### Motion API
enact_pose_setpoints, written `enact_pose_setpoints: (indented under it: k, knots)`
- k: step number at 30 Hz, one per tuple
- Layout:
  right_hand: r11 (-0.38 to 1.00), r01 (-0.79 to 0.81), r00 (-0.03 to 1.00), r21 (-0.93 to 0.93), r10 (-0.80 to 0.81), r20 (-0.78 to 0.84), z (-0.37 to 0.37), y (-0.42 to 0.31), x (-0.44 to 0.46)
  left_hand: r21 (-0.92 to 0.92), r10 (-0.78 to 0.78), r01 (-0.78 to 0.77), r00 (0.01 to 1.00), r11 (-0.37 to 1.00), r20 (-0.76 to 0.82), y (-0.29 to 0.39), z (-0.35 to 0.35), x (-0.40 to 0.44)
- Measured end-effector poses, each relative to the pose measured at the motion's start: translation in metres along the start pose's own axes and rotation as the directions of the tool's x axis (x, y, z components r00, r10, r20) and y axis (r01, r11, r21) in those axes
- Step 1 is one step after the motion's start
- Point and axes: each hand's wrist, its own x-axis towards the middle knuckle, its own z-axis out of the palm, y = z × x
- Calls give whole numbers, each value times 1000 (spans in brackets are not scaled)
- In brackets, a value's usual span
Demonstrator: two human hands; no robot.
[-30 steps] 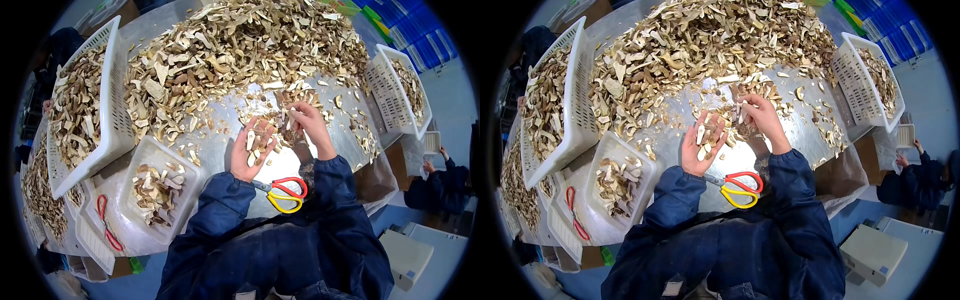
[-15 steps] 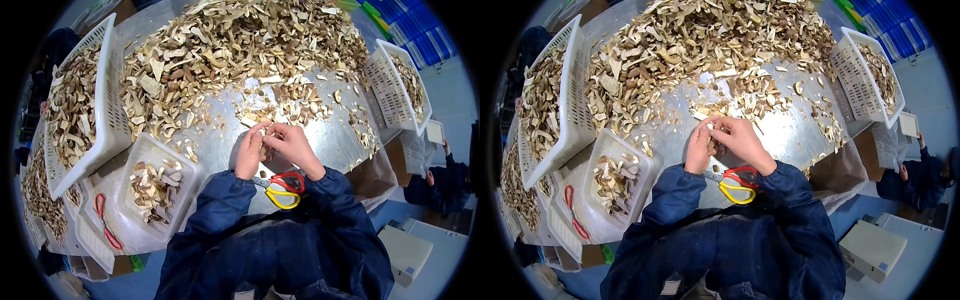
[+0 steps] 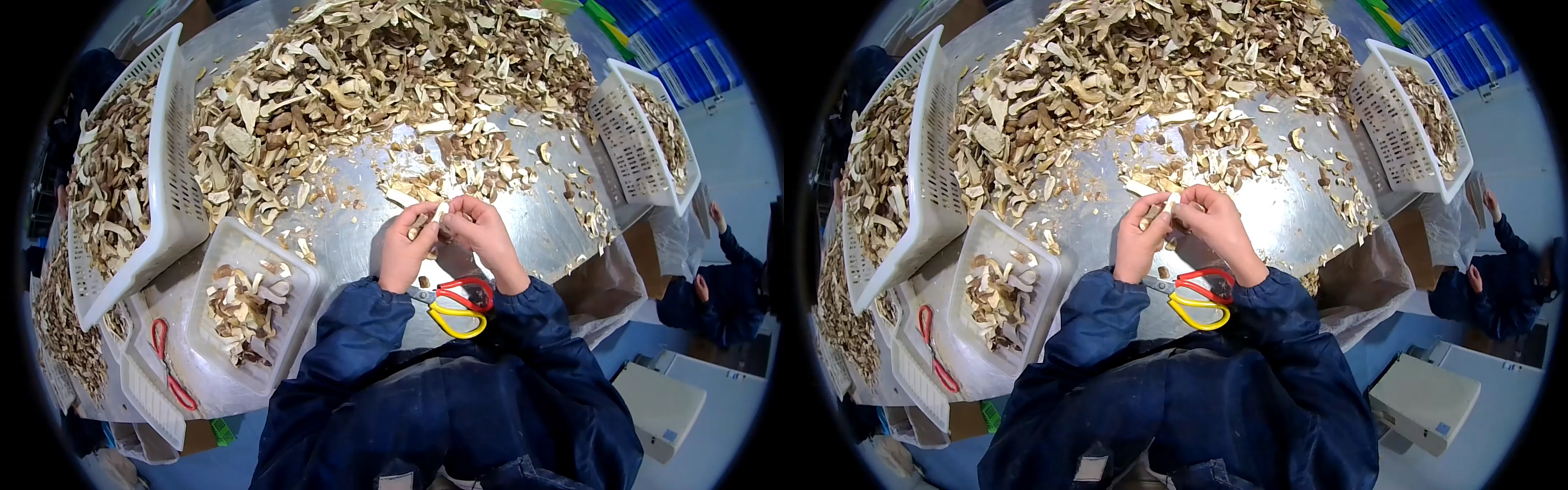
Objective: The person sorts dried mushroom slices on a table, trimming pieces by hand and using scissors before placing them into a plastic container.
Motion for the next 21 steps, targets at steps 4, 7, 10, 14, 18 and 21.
enact_pose_setpoints:
  k: [4,7,10,14,18,21]
  knots:
    - [993,-48,996,112,39,77,-12,17,2,429,285,-255,959,867,-6,5,10,-4]
    - [992,-60,996,107,52,69,-11,16,0,548,339,-286,941,786,6,13,19,-10]
    - [994,92,996,-58,-92,14,-9,20,5,553,408,-370,911,747,57,8,17,-5]
    - [811,125,973,-572,-213,-89,-2,-6,19,-310,-144,131,989,942,-20,5,-6,1]
    - [455,399,852,-796,-505,138,14,5,58,-809,-24,-54,996,586,-84,17,-32,8]
    - [237,363,867,-901,-440,233,39,6,59,-844,30,-153,987,515,-160,18,-43,11]
